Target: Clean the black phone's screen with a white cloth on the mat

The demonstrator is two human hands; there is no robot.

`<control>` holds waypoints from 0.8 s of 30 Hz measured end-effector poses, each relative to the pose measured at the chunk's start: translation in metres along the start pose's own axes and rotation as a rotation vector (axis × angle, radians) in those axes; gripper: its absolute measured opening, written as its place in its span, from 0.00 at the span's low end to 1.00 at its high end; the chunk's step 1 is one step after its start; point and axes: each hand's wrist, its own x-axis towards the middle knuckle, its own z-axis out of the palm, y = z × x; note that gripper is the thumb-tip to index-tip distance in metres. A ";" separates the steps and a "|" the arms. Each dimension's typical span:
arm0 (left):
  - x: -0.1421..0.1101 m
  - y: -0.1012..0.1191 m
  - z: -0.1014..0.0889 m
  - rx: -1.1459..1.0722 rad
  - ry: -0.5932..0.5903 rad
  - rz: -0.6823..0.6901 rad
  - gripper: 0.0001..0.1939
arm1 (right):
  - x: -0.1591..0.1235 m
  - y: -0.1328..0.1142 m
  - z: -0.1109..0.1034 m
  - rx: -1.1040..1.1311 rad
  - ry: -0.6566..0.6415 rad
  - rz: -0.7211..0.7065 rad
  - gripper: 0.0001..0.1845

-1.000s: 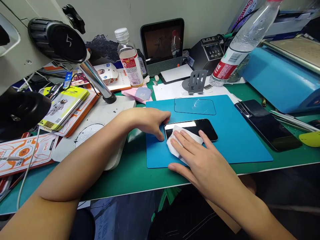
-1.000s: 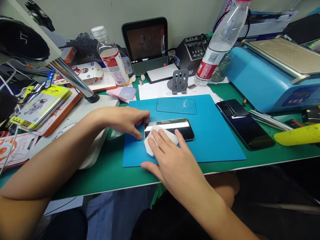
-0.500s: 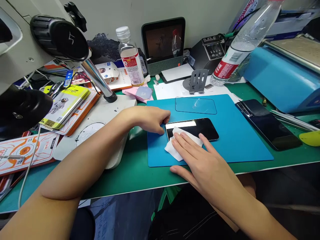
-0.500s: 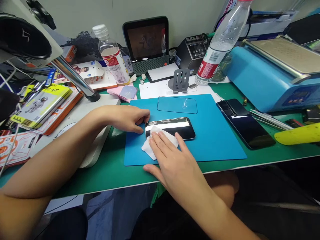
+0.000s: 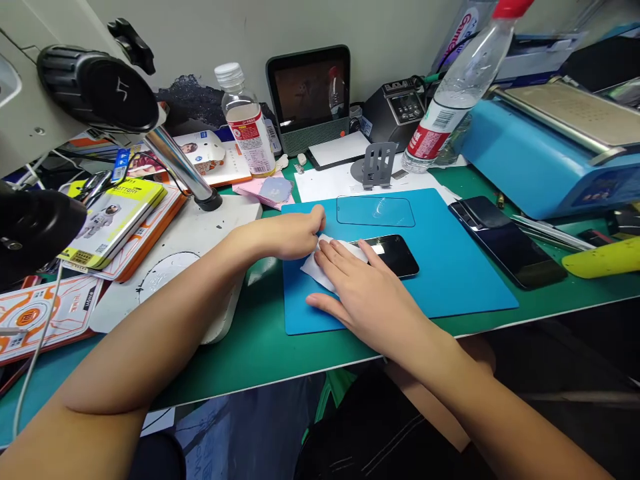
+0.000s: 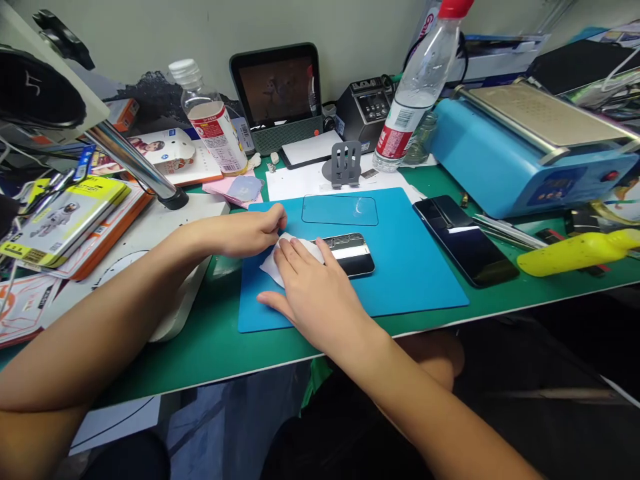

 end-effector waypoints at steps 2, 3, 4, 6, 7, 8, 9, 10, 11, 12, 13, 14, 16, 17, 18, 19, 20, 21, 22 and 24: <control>0.000 0.001 0.001 0.019 -0.005 -0.008 0.14 | -0.002 0.006 -0.003 0.003 -0.010 0.009 0.39; 0.000 0.002 0.001 0.029 -0.010 -0.015 0.13 | -0.005 0.011 -0.004 -0.002 -0.010 0.015 0.39; 0.000 0.003 0.001 0.039 -0.013 -0.020 0.13 | -0.009 0.017 -0.005 -0.008 -0.010 0.025 0.39; -0.001 0.005 0.002 0.052 -0.011 -0.023 0.13 | -0.018 0.032 -0.007 -0.015 -0.006 0.064 0.39; -0.001 0.006 0.002 0.055 -0.008 -0.021 0.12 | -0.023 0.040 -0.008 -0.015 -0.003 0.088 0.40; -0.002 0.007 0.001 0.055 -0.005 -0.018 0.11 | -0.028 0.048 -0.009 -0.015 -0.002 0.114 0.40; -0.003 0.008 0.001 0.053 -0.008 -0.016 0.11 | -0.033 0.055 -0.009 -0.013 -0.004 0.138 0.41; -0.003 0.009 0.000 0.051 -0.014 -0.015 0.11 | -0.038 0.062 -0.009 -0.010 -0.007 0.155 0.42; -0.004 0.010 0.000 0.048 -0.024 -0.014 0.11 | -0.042 0.067 -0.009 -0.006 -0.008 0.165 0.42; -0.005 0.010 -0.001 0.046 -0.033 -0.010 0.12 | -0.046 0.070 -0.009 -0.003 -0.005 0.167 0.43; -0.006 0.010 -0.001 0.045 -0.042 -0.006 0.12 | -0.050 0.072 -0.008 -0.004 0.005 0.166 0.43; -0.006 0.011 -0.002 0.048 -0.048 -0.003 0.13 | -0.053 0.073 -0.008 -0.010 0.021 0.161 0.43; -0.006 0.010 -0.002 0.054 -0.054 0.004 0.13 | -0.061 0.071 -0.006 -0.038 0.062 0.146 0.43; -0.006 0.010 -0.001 0.057 -0.053 0.009 0.13 | -0.065 0.070 -0.006 -0.054 0.079 0.137 0.43; -0.006 0.010 -0.001 0.059 -0.052 0.014 0.13 | -0.068 0.068 -0.005 -0.068 0.092 0.129 0.43; -0.006 0.009 -0.001 0.062 -0.050 0.020 0.13 | -0.073 0.067 -0.004 -0.080 0.102 0.124 0.42; -0.006 0.009 0.000 0.064 -0.048 0.023 0.13 | -0.077 0.066 -0.004 -0.090 0.111 0.119 0.42; -0.005 0.009 0.000 0.067 -0.046 0.024 0.13 | -0.081 0.064 -0.003 -0.098 0.119 0.115 0.42; -0.005 0.009 0.000 0.071 -0.044 0.022 0.13 | -0.085 0.063 -0.003 -0.103 0.127 0.111 0.41; -0.006 0.010 0.000 0.079 -0.043 0.019 0.13 | -0.092 0.060 -0.004 -0.103 0.143 0.102 0.40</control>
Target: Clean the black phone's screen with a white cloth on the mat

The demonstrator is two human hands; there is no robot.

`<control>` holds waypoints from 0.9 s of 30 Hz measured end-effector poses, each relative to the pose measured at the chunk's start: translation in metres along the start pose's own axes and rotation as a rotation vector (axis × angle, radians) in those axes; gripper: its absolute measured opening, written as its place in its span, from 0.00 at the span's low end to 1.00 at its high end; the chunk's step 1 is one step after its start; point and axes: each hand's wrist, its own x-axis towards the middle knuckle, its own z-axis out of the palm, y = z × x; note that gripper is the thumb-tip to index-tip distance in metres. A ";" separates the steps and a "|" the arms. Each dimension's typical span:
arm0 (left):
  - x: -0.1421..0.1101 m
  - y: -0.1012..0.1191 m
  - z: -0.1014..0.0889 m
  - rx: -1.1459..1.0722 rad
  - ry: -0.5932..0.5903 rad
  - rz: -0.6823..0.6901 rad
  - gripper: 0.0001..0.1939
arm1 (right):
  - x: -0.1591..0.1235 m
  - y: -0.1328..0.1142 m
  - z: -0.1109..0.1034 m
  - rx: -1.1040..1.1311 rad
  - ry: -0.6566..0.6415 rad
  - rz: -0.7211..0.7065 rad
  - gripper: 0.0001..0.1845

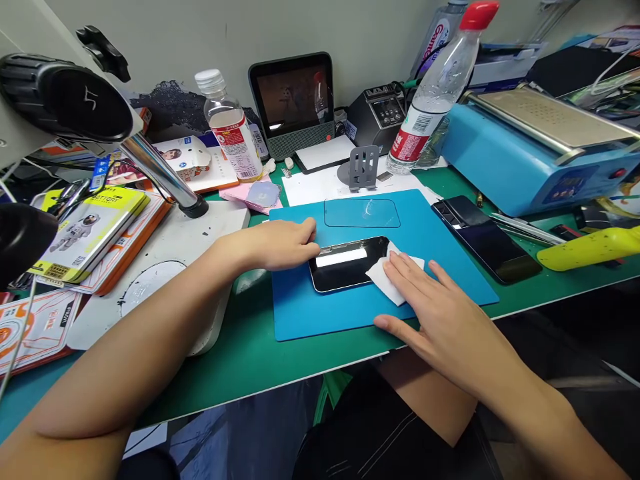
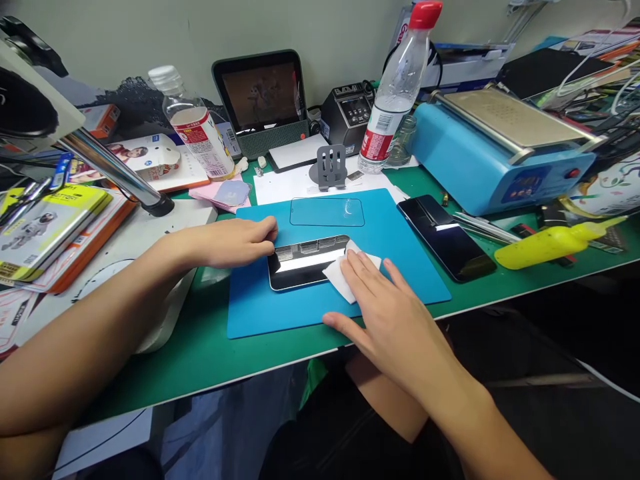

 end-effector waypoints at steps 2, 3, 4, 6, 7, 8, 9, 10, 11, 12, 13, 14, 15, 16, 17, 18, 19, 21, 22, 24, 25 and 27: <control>0.000 0.001 0.000 0.008 -0.003 0.000 0.13 | -0.006 -0.002 -0.002 0.012 0.009 -0.006 0.39; -0.001 0.001 -0.001 0.009 -0.004 0.003 0.13 | -0.008 -0.003 -0.003 0.017 0.010 -0.006 0.39; -0.001 0.001 -0.001 0.008 -0.003 0.006 0.13 | -0.010 -0.004 -0.003 0.021 0.008 -0.004 0.39; -0.001 0.001 -0.001 0.005 -0.002 0.008 0.13 | -0.014 -0.005 -0.003 0.025 -0.008 0.006 0.40; -0.001 0.001 -0.001 0.006 -0.002 0.006 0.14 | -0.015 -0.006 -0.003 0.027 -0.017 0.014 0.40; -0.001 0.001 -0.001 0.010 -0.003 0.004 0.14 | -0.015 -0.006 -0.002 0.032 -0.025 0.025 0.40; 0.000 0.001 -0.001 0.015 -0.006 0.003 0.14 | -0.015 -0.006 -0.001 0.038 -0.032 0.036 0.40; 0.000 0.001 -0.001 0.020 -0.010 0.003 0.14 | -0.014 -0.006 -0.001 0.044 -0.036 0.047 0.40; 0.000 0.001 -0.001 0.025 -0.012 0.004 0.14 | -0.012 -0.006 0.000 0.051 -0.038 0.058 0.40; 0.000 0.001 -0.001 0.028 -0.014 0.004 0.14 | -0.009 -0.005 0.001 0.058 -0.042 0.069 0.40; 0.001 0.001 -0.001 0.032 -0.015 0.004 0.14 | -0.005 -0.004 0.001 0.061 -0.048 0.079 0.41; 0.001 0.001 -0.001 0.035 -0.016 0.003 0.14 | 0.000 -0.003 0.001 0.062 -0.057 0.089 0.41; 0.001 0.001 -0.001 0.038 -0.016 0.002 0.14 | 0.006 -0.002 0.002 0.062 -0.069 0.098 0.42; 0.001 0.002 -0.001 0.041 -0.018 0.000 0.14 | 0.012 -0.001 0.002 0.061 -0.084 0.108 0.43; 0.001 0.002 -0.001 0.043 -0.020 -0.003 0.14 | 0.018 0.000 0.002 0.060 -0.100 0.115 0.44; 0.001 0.003 -0.002 0.045 -0.024 -0.005 0.14 | 0.024 0.001 0.002 0.059 -0.114 0.122 0.45; 0.001 0.003 -0.002 0.045 -0.027 -0.007 0.14 | 0.030 0.000 0.003 0.055 -0.123 0.128 0.46; 0.000 0.004 -0.002 0.043 -0.028 -0.009 0.14 | 0.040 -0.003 0.005 0.036 -0.125 0.134 0.48; 0.000 0.005 -0.003 0.042 -0.026 -0.008 0.14 | 0.045 -0.007 0.006 0.022 -0.118 0.139 0.48; 0.000 0.005 -0.003 0.041 -0.020 -0.005 0.15 | 0.053 -0.019 0.008 -0.001 -0.099 0.142 0.48; 0.000 0.005 -0.002 0.041 -0.017 -0.007 0.15 | 0.057 -0.027 0.009 -0.001 -0.092 0.137 0.49; 0.000 0.004 -0.002 0.033 -0.005 -0.009 0.17 | 0.065 -0.047 0.011 0.027 -0.082 0.112 0.52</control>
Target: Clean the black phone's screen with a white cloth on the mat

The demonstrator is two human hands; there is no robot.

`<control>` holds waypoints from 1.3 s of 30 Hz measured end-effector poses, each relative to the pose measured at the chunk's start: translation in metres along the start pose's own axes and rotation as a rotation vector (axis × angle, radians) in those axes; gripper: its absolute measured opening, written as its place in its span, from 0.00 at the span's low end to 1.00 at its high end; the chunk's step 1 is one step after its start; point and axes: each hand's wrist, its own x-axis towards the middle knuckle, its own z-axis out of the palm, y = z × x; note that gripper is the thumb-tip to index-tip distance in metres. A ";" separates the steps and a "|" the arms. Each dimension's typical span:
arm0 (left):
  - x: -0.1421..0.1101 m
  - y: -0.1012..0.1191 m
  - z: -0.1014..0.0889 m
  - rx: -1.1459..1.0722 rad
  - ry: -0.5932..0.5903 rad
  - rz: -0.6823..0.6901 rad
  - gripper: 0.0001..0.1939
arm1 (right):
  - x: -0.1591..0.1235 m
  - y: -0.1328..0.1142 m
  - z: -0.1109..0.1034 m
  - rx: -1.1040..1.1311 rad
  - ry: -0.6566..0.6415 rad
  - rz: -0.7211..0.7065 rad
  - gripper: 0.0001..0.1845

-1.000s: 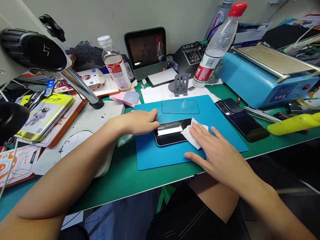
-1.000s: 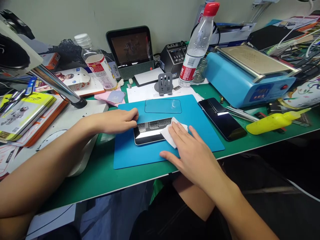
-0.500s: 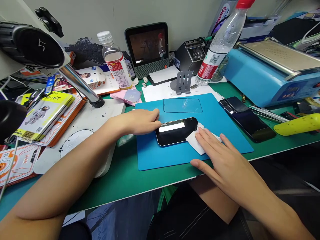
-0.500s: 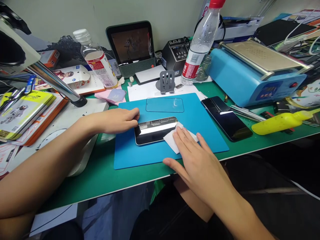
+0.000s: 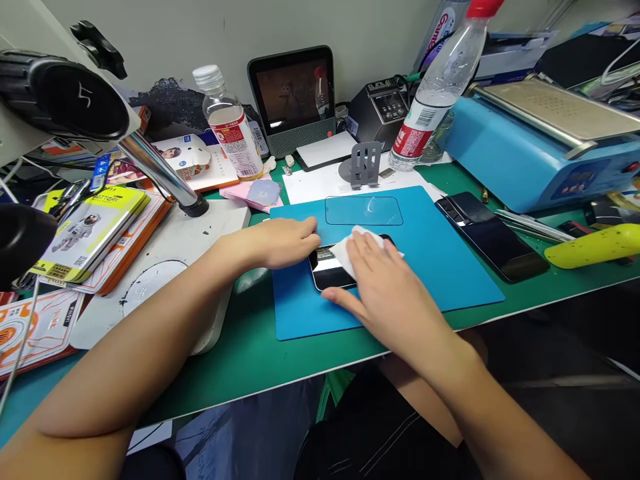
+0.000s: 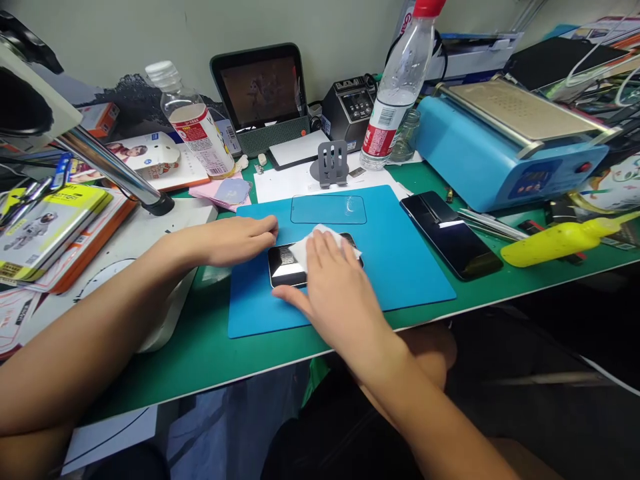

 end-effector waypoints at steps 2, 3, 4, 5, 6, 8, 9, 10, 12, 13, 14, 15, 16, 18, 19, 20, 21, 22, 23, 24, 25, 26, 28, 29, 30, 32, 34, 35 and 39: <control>0.001 -0.002 0.001 -0.017 0.020 0.017 0.19 | 0.006 -0.020 0.001 0.051 -0.007 -0.035 0.55; 0.001 -0.003 0.002 -0.028 0.030 0.030 0.20 | 0.008 -0.029 0.002 0.075 -0.015 -0.049 0.56; 0.001 -0.004 0.003 -0.036 0.038 0.042 0.21 | 0.009 -0.035 0.002 0.093 -0.022 -0.056 0.56; 0.002 -0.005 0.004 -0.044 0.043 0.048 0.21 | 0.010 -0.040 0.003 0.107 -0.027 -0.062 0.57; 0.002 -0.005 0.004 -0.048 0.048 0.045 0.21 | 0.010 -0.042 0.003 0.117 -0.031 -0.069 0.57; 0.002 -0.004 0.005 -0.051 0.059 0.022 0.20 | 0.005 -0.040 0.003 0.135 -0.034 -0.107 0.54; 0.002 -0.003 0.004 -0.050 0.063 0.015 0.19 | 0.001 -0.036 0.002 0.142 -0.033 -0.138 0.52; 0.001 -0.002 0.004 -0.049 0.065 0.011 0.18 | -0.004 -0.032 0.001 0.147 -0.030 -0.169 0.50; 0.000 0.000 0.003 -0.042 0.066 0.011 0.18 | -0.015 -0.022 -0.001 0.141 -0.018 -0.212 0.46; 0.000 0.001 0.003 -0.036 0.062 0.014 0.17 | -0.022 -0.016 -0.003 0.130 -0.011 -0.220 0.45; 0.000 0.001 0.003 -0.027 0.059 0.016 0.17 | -0.028 -0.011 -0.005 0.118 -0.007 -0.222 0.44; 0.000 0.001 0.003 -0.018 0.055 0.017 0.17 | -0.035 -0.006 -0.007 0.102 -0.003 -0.221 0.43; 0.000 0.001 0.003 -0.010 0.052 0.017 0.17 | -0.041 -0.001 -0.009 0.086 0.001 -0.217 0.42; 0.000 0.001 0.003 -0.003 0.049 0.021 0.17 | -0.052 0.010 -0.012 0.052 0.011 -0.206 0.40; 0.000 0.001 0.003 -0.003 0.050 0.022 0.17 | -0.057 0.015 -0.012 0.038 0.020 -0.194 0.40; 0.000 0.001 0.003 -0.002 0.051 0.023 0.17 | -0.061 0.020 -0.012 0.026 0.030 -0.177 0.40; 0.000 0.001 0.003 -0.001 0.050 0.024 0.17 | -0.065 0.024 -0.012 0.018 0.041 -0.157 0.40; 0.000 0.001 0.003 0.000 0.047 0.025 0.17 | -0.068 0.028 -0.011 0.016 0.050 -0.137 0.40; 0.000 0.001 0.003 0.000 0.044 0.023 0.17 | -0.070 0.031 -0.011 0.019 0.058 -0.118 0.40; 0.000 0.002 0.003 0.001 0.041 0.022 0.17 | -0.071 0.034 -0.010 0.026 0.063 -0.104 0.40; -0.001 0.002 0.003 0.003 0.037 0.019 0.17 | -0.072 0.036 -0.009 0.037 0.063 -0.095 0.40; -0.001 0.002 0.003 0.007 0.034 0.017 0.16 | -0.073 0.037 -0.009 0.049 0.064 -0.091 0.39; -0.002 0.003 0.002 0.017 0.027 0.016 0.17 | -0.072 0.038 -0.009 0.062 0.063 -0.083 0.39; -0.002 0.003 0.002 0.020 0.022 0.017 0.17 | -0.071 0.038 -0.009 0.057 0.067 -0.076 0.39; -0.002 0.003 0.002 0.022 0.018 0.017 0.17 | -0.071 0.038 -0.008 0.043 0.073 -0.064 0.39; -0.002 0.004 0.001 0.023 0.014 0.017 0.17 | -0.069 0.035 -0.006 0.000 0.100 -0.030 0.38; -0.002 0.004 0.001 0.024 0.013 0.024 0.16 | -0.068 0.030 -0.002 -0.043 0.140 0.001 0.39; -0.002 0.005 0.001 0.025 0.013 0.031 0.16 | -0.067 0.027 0.000 -0.061 0.159 0.012 0.40; -0.002 0.004 0.001 0.033 0.013 0.060 0.16 | -0.060 0.012 0.005 -0.103 0.207 0.048 0.47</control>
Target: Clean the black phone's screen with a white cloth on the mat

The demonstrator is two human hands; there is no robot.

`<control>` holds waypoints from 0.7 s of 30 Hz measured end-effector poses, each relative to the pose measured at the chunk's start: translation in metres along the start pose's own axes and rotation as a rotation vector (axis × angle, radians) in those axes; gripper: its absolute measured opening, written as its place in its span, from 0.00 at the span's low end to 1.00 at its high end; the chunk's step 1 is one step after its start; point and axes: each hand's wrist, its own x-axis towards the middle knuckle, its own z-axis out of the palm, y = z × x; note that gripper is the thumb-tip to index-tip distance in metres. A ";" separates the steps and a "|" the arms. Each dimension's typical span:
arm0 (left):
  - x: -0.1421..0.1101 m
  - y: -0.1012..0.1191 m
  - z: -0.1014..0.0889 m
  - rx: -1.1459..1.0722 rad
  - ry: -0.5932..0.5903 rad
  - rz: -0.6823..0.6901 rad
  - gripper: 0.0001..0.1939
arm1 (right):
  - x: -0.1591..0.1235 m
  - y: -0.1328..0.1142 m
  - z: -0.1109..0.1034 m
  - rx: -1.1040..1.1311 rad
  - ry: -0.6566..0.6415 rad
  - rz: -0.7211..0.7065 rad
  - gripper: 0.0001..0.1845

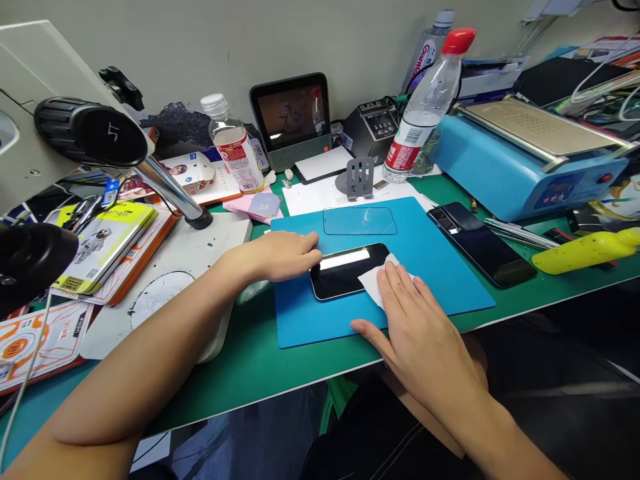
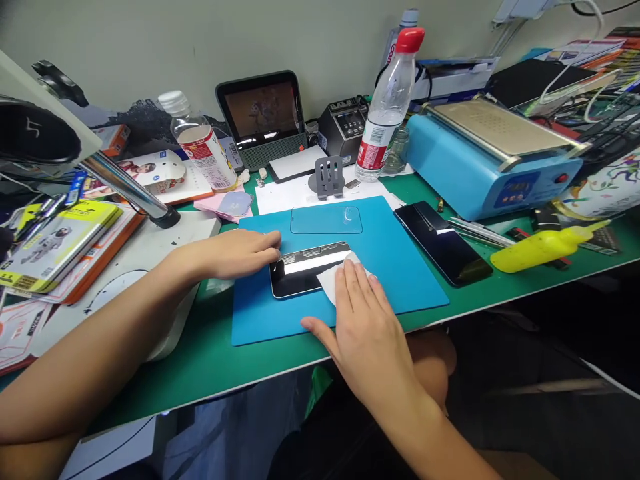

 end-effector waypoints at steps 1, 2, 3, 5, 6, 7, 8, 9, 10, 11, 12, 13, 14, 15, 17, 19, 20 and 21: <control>0.000 0.000 0.000 0.004 0.001 0.002 0.16 | 0.003 -0.005 0.001 -0.002 0.003 0.006 0.48; -0.001 0.000 0.000 0.009 0.003 -0.001 0.16 | 0.008 -0.011 0.001 0.001 0.003 0.008 0.49; -0.001 0.001 -0.001 0.014 0.004 -0.007 0.16 | 0.013 -0.016 0.001 0.010 -0.004 0.005 0.50; -0.001 0.002 -0.001 0.015 0.006 -0.024 0.17 | 0.024 -0.029 0.002 0.052 -0.035 -0.020 0.53; -0.001 0.002 -0.001 0.011 0.008 -0.027 0.17 | 0.030 -0.035 0.003 0.082 -0.055 -0.038 0.53; -0.001 0.002 -0.001 0.006 0.011 -0.025 0.18 | 0.035 -0.042 0.004 0.114 -0.074 -0.055 0.54; -0.001 0.001 0.000 -0.001 0.015 -0.018 0.19 | 0.040 -0.048 0.005 0.146 -0.094 -0.069 0.54; 0.000 0.000 0.001 -0.008 0.017 -0.008 0.20 | 0.043 -0.053 0.005 0.172 -0.110 -0.075 0.54; 0.000 -0.001 0.001 -0.013 0.019 0.003 0.21 | 0.045 -0.057 0.006 0.190 -0.122 -0.076 0.54; 0.001 -0.002 0.002 -0.014 0.018 0.014 0.22 | 0.046 -0.059 0.006 0.203 -0.131 -0.074 0.54; 0.001 -0.003 0.003 -0.013 0.015 0.023 0.23 | 0.044 -0.061 0.005 0.213 -0.137 -0.076 0.54; 0.002 -0.004 0.003 -0.008 0.011 0.033 0.23 | 0.041 -0.060 0.004 0.220 -0.143 -0.082 0.54; 0.002 -0.004 0.003 0.000 0.009 0.042 0.22 | 0.037 -0.058 0.003 0.224 -0.147 -0.096 0.54; 0.002 -0.004 0.004 0.008 0.008 0.046 0.22 | 0.032 -0.053 0.001 0.227 -0.150 -0.119 0.53; 0.002 -0.004 0.003 0.012 0.007 0.029 0.22 | 0.023 -0.039 -0.003 0.222 -0.158 -0.172 0.51; 0.002 -0.003 0.003 -0.003 0.009 -0.002 0.22 | 0.018 -0.019 -0.006 0.192 -0.162 -0.194 0.48; 0.002 -0.002 0.003 -0.011 0.010 -0.012 0.22 | 0.018 -0.008 -0.006 0.168 -0.165 -0.179 0.46; 0.002 -0.002 0.003 -0.016 0.010 -0.013 0.22 | 0.019 0.001 -0.006 0.144 -0.171 -0.146 0.45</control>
